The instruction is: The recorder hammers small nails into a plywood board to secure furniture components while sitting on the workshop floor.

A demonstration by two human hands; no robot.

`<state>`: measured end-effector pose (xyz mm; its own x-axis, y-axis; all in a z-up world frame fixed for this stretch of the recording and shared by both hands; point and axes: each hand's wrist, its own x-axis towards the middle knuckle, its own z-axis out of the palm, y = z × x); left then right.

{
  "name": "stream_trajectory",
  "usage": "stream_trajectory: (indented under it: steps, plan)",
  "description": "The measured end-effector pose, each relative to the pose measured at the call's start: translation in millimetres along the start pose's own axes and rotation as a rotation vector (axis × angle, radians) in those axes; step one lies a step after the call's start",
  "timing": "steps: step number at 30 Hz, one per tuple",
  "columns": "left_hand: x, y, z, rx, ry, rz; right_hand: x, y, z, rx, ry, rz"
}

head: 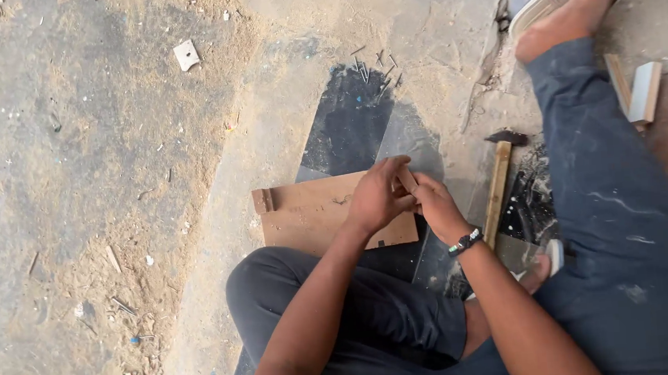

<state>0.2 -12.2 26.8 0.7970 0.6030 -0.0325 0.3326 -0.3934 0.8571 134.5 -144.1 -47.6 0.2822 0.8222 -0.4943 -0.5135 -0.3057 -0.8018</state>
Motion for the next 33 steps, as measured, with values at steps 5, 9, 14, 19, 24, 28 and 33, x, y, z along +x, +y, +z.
stream_trajectory:
  steps: [5,9,14,19,24,28,33]
  plan:
    - [18,-1,4,0.140,-0.135,-0.027,9,4,-10,-0.176,0.122,0.129]
    - [19,-4,4,0.173,-0.044,0.075,-2,-28,11,-0.295,0.188,0.096]
    - [22,-6,7,0.189,-0.039,0.060,-10,-57,26,-0.514,0.245,0.068]
    - [17,-5,12,0.255,0.001,0.008,-13,-61,33,-0.712,0.378,0.006]
    - [19,-7,10,0.244,0.011,0.066,-13,-47,32,-0.801,0.444,-0.206]
    - [20,-10,11,0.246,0.001,0.028,-13,-45,38,-0.791,0.480,-0.263]
    - [22,-7,10,0.258,-0.015,0.046,-13,-46,40,-0.756,0.502,-0.244]
